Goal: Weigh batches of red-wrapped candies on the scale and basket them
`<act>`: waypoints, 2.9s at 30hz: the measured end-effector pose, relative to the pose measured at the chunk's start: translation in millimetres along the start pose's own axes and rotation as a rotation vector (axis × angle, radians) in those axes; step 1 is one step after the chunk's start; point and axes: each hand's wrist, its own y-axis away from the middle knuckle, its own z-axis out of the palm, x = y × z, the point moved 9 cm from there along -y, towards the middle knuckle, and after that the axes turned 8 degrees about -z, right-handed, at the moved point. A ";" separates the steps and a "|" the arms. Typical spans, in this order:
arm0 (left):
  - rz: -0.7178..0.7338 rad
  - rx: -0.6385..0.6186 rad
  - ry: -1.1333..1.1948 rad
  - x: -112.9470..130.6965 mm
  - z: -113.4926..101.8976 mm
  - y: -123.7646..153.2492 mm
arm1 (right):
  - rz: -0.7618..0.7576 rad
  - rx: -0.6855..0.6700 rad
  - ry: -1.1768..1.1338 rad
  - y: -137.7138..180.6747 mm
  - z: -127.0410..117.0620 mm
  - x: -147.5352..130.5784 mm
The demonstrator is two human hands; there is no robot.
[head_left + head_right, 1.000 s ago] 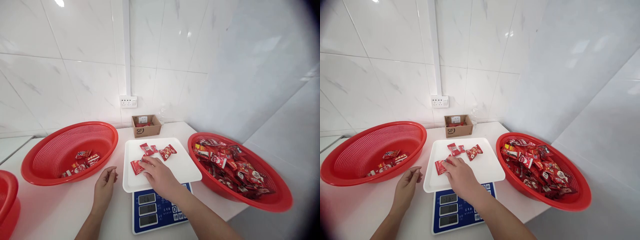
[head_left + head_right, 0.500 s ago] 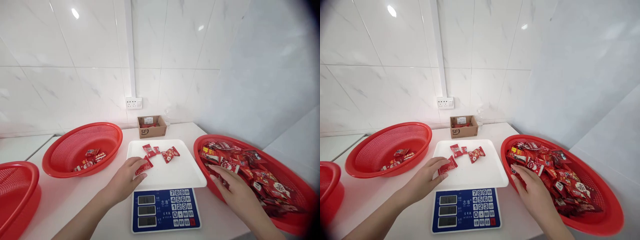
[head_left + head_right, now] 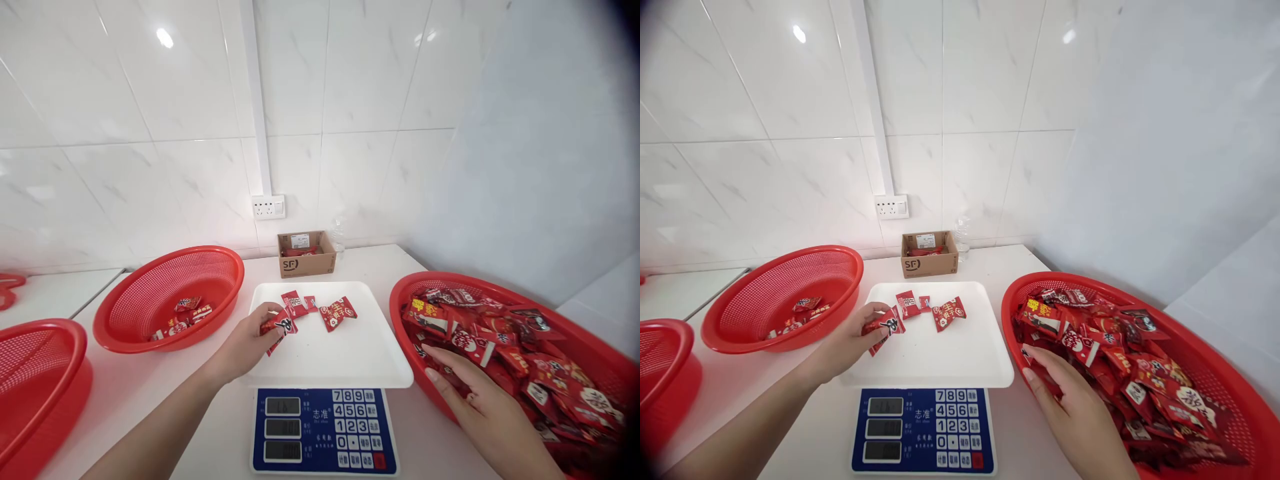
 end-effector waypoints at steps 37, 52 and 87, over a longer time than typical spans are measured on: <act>0.538 0.213 -0.825 23.9 23.9 5.7 | 0.047 -0.049 0.027 5.8 4.4 5.1; 0.575 0.217 -0.772 23.8 25.5 13.4 | 0.067 -0.105 -0.025 3.1 2.5 -13.0; 0.373 -0.255 -0.580 95.4 92.7 -28.2 | 0.049 -0.158 -0.044 5.3 7.9 -15.5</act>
